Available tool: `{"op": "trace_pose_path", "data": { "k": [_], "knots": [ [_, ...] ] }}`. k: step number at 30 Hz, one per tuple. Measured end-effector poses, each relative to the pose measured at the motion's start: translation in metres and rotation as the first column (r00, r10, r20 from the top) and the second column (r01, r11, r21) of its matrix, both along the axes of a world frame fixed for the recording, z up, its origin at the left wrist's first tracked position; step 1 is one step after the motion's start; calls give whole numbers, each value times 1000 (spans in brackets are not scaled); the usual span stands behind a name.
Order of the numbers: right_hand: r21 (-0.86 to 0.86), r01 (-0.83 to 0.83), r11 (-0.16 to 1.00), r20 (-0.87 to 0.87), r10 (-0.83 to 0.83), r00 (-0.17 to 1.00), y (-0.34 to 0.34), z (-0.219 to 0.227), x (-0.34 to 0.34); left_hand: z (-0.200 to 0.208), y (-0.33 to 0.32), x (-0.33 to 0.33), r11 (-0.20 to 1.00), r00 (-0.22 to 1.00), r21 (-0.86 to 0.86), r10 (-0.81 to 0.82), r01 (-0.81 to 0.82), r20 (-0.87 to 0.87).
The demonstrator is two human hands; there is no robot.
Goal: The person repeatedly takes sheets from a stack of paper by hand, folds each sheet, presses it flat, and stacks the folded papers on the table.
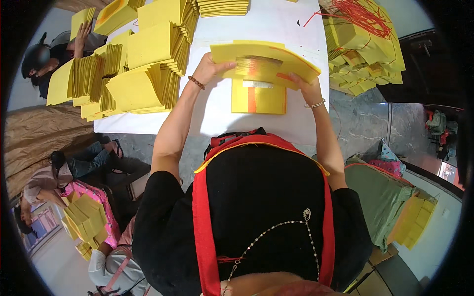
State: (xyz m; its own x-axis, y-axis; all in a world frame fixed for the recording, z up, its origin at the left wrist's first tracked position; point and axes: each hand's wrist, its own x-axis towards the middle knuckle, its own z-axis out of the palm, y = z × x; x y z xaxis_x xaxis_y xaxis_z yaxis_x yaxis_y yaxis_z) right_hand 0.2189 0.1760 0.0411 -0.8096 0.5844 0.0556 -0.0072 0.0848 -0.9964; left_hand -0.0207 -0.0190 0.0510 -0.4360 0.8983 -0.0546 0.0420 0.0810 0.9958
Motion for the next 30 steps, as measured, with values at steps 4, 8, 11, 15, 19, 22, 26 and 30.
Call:
{"op": "trace_pose_path", "data": {
  "k": [4, 8, 11, 15, 19, 22, 26, 30],
  "knots": [
    [-99, -17, 995, 19, 19, 1000, -4, -2, 2, 6, -1, -6, 997, 1000, 78, 16, -16, 0],
    [-135, 42, 990, 71, -33, 997, -18, 3, 4, 9, 2, 4, 991, 980, 45, 117, -126, 162],
    [-285, 112, 952, 110, -83, 990, -28, -3, 5, 2, 5, 10, 972, 972, 145, 160, -186, 174],
    [-570, 211, 794, 57, -217, 974, -38, -15, 8, 3, 6, 13, 858, 656, 268, 509, -438, -557],
    [-716, 299, 631, 53, -378, 924, -44, -21, 8, 9, -3, 70, 959, 233, 283, 277, -5, -932],
    [-767, 295, 570, 26, -432, 902, -53, -28, 5, -4, -2, 114, 986, 206, 169, 166, 1, -964],
    [-818, 302, 489, 33, -484, 874, -71, -28, 5, -19, 6, 111, 981, 221, 193, 189, -6, -957],
    [-800, 212, 562, 20, -327, 945, -87, -4, 24, -27, 2, 104, 981, 320, 187, 164, 42, -933]
  ]
}}
